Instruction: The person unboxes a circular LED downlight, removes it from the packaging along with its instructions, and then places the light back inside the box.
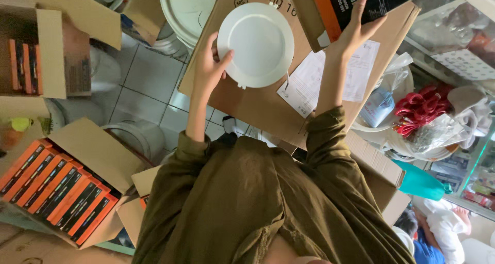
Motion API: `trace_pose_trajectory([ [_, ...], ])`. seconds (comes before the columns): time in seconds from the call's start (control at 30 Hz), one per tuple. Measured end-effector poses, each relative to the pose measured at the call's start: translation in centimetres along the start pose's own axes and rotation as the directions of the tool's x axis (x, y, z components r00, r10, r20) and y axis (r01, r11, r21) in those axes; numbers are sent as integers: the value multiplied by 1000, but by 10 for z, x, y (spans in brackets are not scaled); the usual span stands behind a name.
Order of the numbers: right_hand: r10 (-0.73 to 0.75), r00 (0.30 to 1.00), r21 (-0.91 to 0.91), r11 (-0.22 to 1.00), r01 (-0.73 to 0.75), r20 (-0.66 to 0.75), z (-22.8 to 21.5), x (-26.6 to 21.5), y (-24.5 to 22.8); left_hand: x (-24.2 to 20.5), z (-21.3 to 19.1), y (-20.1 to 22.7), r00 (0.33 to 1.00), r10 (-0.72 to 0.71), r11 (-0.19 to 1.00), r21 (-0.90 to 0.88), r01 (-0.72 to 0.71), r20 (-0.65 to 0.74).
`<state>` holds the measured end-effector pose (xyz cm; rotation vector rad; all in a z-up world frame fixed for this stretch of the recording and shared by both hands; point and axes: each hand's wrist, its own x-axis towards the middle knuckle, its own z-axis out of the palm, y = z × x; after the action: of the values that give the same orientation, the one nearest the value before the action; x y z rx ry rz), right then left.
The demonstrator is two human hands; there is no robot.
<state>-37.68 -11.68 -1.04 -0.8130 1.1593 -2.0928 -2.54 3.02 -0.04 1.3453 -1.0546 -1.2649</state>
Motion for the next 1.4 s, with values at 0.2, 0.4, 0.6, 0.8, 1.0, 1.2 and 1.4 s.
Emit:
trace_pose_trajectory([
  [0.2, -58, 993, -124, 990, 71, 103, 18, -11, 40, -49, -14, 8, 999, -11, 997, -73, 9, -30],
  [0.4, -193, 970, -410, 881, 237, 146, 39, -20, 38, -59, -13, 9, 999, 7, 992, -126, -14, -52],
  [0.6, -291, 927, -336, 871, 359, 238, 49, -26, 1, -58, -12, 11, 999, 32, 995, -95, -35, -42],
  [0.8, -218, 966, -123, 964, 236, 138, 63, -42, -57, -58, -16, 13, 998, -24, 994, 104, 29, -53],
  [1.0, 183, 975, -261, 954, -146, 126, -4, -119, -146, -78, -47, 44, 954, 238, 940, 291, -179, -183],
  [1.2, 230, 797, -287, 955, -75, 558, -79, -174, -158, -122, -54, 43, 995, 101, 986, -139, -97, 24],
  [1.4, 279, 612, -370, 929, 23, 740, -81, -188, -171, -153, -9, 24, 966, 94, 954, -257, -156, -240],
])
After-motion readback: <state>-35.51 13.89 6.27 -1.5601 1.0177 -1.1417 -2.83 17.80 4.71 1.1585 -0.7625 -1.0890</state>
